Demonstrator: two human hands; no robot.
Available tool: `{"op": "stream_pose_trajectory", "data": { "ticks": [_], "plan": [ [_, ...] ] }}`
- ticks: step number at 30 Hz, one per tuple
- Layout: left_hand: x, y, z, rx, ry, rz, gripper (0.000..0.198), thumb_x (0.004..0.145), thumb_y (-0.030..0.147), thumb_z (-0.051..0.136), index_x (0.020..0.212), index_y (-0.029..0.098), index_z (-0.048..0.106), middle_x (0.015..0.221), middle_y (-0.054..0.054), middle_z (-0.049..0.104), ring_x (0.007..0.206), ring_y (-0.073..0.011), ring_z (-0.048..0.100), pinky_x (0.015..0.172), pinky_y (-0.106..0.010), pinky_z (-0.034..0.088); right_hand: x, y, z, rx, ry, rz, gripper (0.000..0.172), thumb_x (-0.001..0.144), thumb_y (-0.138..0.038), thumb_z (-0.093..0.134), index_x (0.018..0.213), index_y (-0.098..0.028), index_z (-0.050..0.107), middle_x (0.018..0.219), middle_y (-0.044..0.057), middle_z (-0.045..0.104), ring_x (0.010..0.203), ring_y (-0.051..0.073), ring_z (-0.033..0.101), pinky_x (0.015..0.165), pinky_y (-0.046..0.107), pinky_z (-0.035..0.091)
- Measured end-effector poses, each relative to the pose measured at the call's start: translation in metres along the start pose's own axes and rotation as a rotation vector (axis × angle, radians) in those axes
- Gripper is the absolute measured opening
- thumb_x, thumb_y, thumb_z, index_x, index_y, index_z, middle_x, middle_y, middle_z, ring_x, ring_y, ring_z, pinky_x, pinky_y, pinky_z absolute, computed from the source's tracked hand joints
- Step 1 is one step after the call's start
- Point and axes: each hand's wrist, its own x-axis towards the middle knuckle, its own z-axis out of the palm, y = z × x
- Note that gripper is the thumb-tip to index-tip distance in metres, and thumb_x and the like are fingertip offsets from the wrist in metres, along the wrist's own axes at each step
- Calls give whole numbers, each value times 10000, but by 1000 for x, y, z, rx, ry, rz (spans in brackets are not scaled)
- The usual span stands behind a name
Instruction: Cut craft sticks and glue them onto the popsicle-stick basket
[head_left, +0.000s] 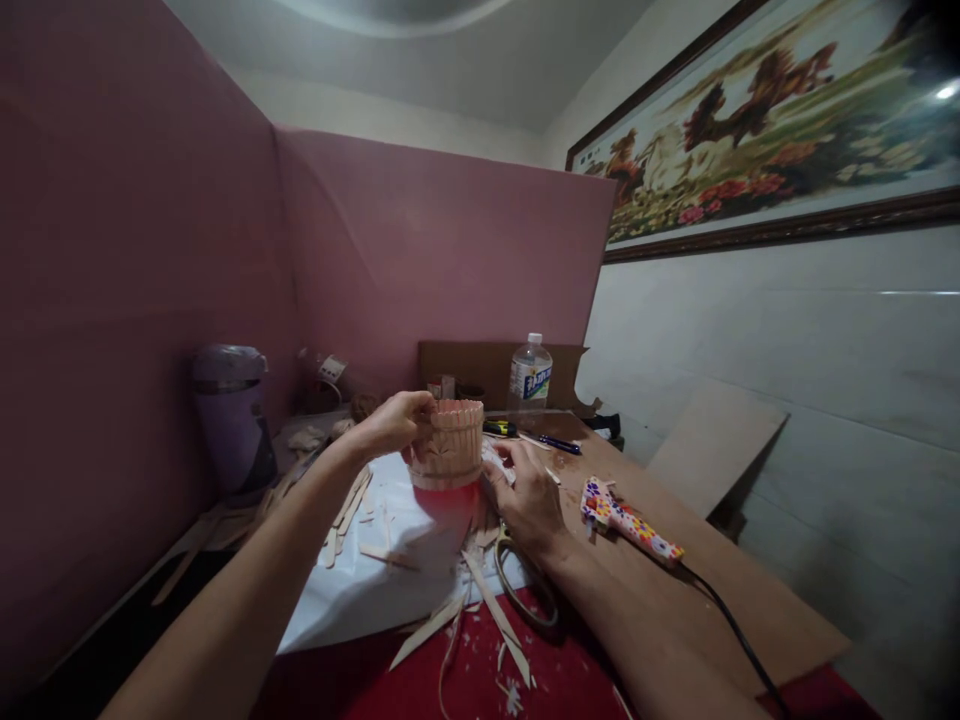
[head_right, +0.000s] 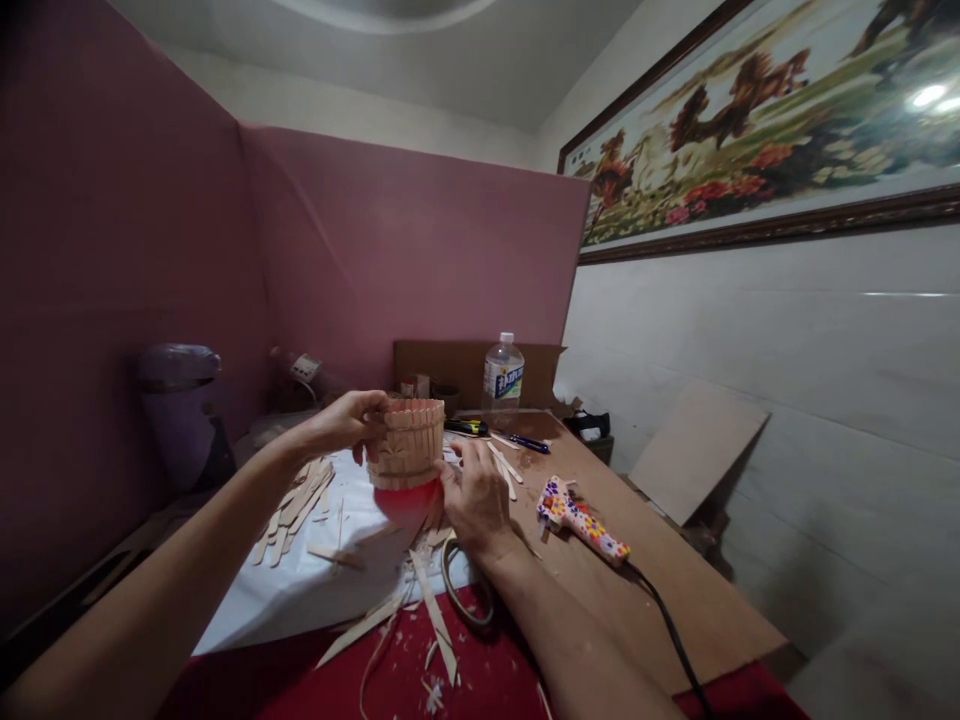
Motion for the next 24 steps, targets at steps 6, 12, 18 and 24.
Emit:
{"op": "stream_pose_trajectory", "data": {
  "ticks": [6,12,18,24],
  "plan": [
    [1,-10,1,344,50,-66,83,615,102,562,658,150,510,535,19,546,384,-122,570,317,-150,337,2,3,-1,-26,-33,71,172,843,-283,490,927,-177,596,928,73,582,819,187,562,720,305,430],
    [-14,2,2,545,142,-19,177,632,149,594,801,187,631,662,-16,626,429,-100,538,446,-200,351,7,8,-8,-70,-44,105,222,875,-305,444,788,-190,613,806,48,623,751,169,577,641,259,384],
    [-48,18,23,704,406,57,119,730,249,542,677,194,634,642,-40,619,568,-139,512,557,-241,297,3,6,-8,-129,-143,156,153,817,-293,526,713,-205,594,667,10,649,617,159,575,539,245,303],
    [-70,-23,42,822,217,-274,163,734,210,482,709,209,643,728,-45,651,679,-163,548,542,-245,272,0,3,-6,-166,-222,166,185,839,-312,496,727,-211,604,684,18,670,654,161,598,553,244,294]
  ]
}}
